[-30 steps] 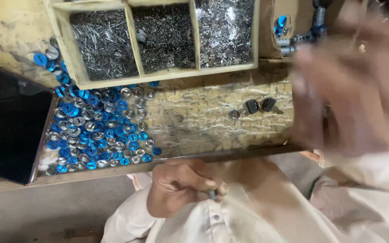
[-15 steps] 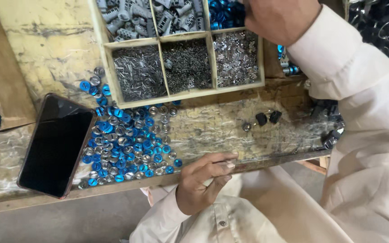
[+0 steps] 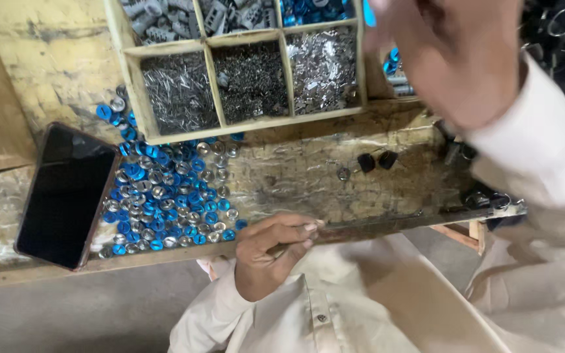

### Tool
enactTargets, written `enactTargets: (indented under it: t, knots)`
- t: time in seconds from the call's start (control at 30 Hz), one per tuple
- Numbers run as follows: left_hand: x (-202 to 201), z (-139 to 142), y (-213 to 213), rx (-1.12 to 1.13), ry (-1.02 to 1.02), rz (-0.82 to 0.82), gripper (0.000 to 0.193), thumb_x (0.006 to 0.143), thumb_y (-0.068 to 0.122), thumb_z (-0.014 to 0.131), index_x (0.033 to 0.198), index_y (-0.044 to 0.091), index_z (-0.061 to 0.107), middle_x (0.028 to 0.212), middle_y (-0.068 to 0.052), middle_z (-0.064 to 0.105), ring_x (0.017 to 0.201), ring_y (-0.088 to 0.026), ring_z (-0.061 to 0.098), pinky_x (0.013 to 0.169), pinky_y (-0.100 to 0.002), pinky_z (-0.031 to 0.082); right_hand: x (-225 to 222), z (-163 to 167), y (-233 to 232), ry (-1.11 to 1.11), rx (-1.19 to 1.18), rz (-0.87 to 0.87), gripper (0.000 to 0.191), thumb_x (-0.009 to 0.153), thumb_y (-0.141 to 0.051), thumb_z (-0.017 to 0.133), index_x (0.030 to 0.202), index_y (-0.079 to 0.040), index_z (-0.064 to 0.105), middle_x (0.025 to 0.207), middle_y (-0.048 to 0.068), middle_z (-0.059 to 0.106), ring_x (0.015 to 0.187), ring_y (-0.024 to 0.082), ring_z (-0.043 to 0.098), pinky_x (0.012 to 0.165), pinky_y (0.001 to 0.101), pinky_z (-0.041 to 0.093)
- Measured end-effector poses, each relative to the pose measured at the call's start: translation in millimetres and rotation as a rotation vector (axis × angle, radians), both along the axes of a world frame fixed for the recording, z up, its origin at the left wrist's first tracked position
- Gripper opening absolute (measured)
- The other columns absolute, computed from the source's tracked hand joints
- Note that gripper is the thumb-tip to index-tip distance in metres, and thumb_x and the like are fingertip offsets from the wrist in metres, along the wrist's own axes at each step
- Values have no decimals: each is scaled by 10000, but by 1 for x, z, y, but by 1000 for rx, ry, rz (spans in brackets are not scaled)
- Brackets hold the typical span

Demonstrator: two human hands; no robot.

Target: The person sits at a workbench assembling small lock parts. They pick up blue circular discs and small metal components from the bench and trays, fit the parts together by hand one at a time, and set completed assemblies aside among keys and lock bodies.

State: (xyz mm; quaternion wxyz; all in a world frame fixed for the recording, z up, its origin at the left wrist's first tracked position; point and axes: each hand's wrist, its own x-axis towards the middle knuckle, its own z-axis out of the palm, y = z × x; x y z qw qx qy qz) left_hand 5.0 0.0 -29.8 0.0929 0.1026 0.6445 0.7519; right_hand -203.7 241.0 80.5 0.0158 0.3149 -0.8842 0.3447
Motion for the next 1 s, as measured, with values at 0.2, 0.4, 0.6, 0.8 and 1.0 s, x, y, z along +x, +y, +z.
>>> enactTargets:
  t: [0.2,0.4,0.6,0.8,1.0]
  knots:
    - [19,11,3,-57,-21,220,202,933,-108,743,1044,30,645,1180,-156,764,919,-200,758,762,-283,599,163,-39,9,-1366,-525,-133,312,923,82,623,1224,55,700,1153,169,793,1045,214,761,905,340,617]
    - [11,20,-3,-280,190,132,228,972,-74,734,1103,55,598,1247,-165,719,1059,-265,760,892,-339,606,212,-79,-5,-687,-543,-105,352,1013,81,576,1358,96,507,1281,220,686,1218,259,712,1162,412,520]
    - [21,18,11,-152,37,146,302,961,-119,703,1194,54,621,1260,-160,718,1116,-272,754,934,-344,634,236,-97,-35,-507,-656,-175,334,988,92,571,1311,47,495,1248,211,550,1360,338,592,1183,463,492]
    - [18,13,1,-185,54,16,448,882,-158,623,1299,3,603,1273,-191,688,1130,-320,733,914,-352,629,219,-85,-39,-424,-599,-127,358,962,106,654,1290,54,521,1224,205,555,1211,277,623,1181,517,511]
    - [45,9,-13,-258,-31,-145,532,817,-154,642,1329,-10,617,1199,-207,726,903,-281,758,778,-344,619,217,-77,-38,-89,-419,-9,352,878,40,828,1138,102,600,1069,225,623,1054,380,692,1047,531,559]
